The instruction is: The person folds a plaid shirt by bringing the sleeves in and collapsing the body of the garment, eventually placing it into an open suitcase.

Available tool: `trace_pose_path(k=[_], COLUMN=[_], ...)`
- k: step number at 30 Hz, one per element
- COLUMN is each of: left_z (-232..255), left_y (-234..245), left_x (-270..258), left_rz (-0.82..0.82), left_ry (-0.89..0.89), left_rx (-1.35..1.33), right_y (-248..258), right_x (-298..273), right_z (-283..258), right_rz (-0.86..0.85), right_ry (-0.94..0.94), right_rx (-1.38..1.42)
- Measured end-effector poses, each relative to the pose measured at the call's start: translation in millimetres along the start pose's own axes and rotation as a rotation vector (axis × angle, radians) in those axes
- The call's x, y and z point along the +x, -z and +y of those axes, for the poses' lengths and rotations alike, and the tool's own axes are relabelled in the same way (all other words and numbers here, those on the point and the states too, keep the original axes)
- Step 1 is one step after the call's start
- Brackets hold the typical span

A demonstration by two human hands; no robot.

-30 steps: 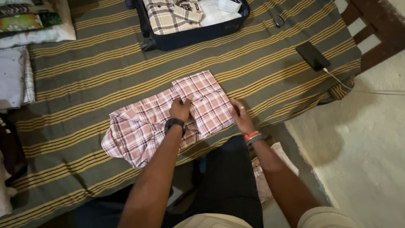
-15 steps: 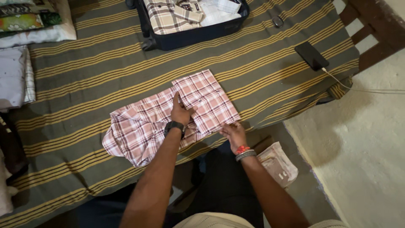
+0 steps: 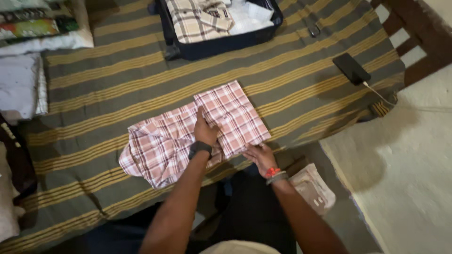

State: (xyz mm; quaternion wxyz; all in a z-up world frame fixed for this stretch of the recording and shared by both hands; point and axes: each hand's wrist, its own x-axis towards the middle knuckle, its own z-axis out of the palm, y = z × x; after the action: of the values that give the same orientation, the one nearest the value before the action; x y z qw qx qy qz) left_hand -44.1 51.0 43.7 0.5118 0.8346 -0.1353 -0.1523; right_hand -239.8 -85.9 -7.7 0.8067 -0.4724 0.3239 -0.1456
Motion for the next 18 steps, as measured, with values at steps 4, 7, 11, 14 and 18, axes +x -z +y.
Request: trace_pose_path(k=[4, 7, 11, 14, 18], left_z=[25, 26, 19, 28, 42], left_y=[11, 3, 12, 22, 22], left_x=[-10, 2, 15, 14, 14], left_rz=[0.054, -0.03, -0.368, -0.45, -0.394], left_ry=[-0.237, -0.477, -0.369, -0.248, -0.183], left_rx=[0.274, 0.561, 0.694, 0.771, 0.888], right_y=[2, 5, 10, 12, 14], right_x=[0, 6, 11, 17, 21], right_z=[2, 8, 16, 23, 26], right_rz=[0.035, 0.055, 0.068, 0.09, 0.124], right_ry=[-0.047, -0.032, -0.035, -0.015, -0.011], right_rx=[-0.046, -0.033, -0.025, -0.05, -0.048])
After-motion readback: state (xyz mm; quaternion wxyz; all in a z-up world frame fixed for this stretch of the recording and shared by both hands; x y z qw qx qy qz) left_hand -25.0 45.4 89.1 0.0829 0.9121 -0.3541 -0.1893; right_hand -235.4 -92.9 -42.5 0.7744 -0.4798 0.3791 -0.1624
